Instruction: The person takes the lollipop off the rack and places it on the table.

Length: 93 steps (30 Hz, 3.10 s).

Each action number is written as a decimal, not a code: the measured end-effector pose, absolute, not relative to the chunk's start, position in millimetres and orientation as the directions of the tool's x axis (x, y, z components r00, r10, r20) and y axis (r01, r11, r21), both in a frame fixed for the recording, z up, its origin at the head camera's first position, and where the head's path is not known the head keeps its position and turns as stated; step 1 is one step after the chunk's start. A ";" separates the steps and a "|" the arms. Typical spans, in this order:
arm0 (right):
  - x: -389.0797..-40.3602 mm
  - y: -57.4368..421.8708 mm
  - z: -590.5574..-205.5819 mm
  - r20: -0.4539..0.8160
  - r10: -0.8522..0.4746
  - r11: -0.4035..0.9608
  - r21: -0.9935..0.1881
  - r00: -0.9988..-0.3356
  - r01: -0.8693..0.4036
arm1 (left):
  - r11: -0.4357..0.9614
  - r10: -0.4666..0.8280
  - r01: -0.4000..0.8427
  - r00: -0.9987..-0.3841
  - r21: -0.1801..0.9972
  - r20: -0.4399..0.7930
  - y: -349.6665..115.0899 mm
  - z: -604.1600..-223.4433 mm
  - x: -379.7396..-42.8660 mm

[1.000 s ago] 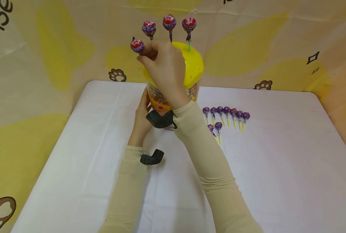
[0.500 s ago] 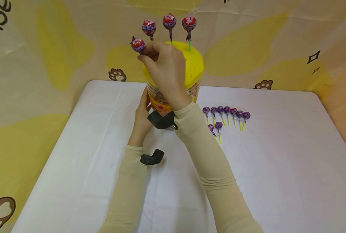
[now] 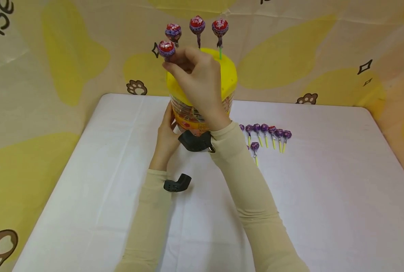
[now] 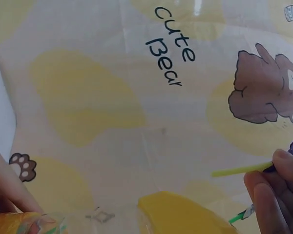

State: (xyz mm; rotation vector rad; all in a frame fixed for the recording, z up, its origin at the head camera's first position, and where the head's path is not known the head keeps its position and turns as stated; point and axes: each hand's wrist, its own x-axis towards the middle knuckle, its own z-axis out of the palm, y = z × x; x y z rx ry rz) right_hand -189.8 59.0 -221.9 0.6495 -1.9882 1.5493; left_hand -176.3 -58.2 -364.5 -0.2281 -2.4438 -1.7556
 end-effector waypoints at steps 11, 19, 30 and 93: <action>-168.1 89.8 -230.3 0.488 -0.163 -0.128 -0.872 -0.857 -0.472 | 0.284 0.059 0.190 -0.982 0.940 0.181 -57.6 -366.0 -176.0; -160.9 108.0 -251.3 0.463 -0.164 -0.167 -0.883 -0.871 -0.438 | 0.275 0.059 0.214 -0.977 0.937 0.206 -58.2 -366.8 -176.2; -146.1 129.8 -272.0 0.409 -0.179 -0.335 -0.880 -0.895 -0.336 | 0.289 0.051 0.214 -0.977 0.933 0.209 -58.3 -367.7 -177.8; -140.4 289.7 -396.1 -0.274 -0.071 -0.205 -0.937 -0.959 0.283 | 0.257 0.043 0.238 -0.971 0.937 0.234 -56.6 -368.9 -179.2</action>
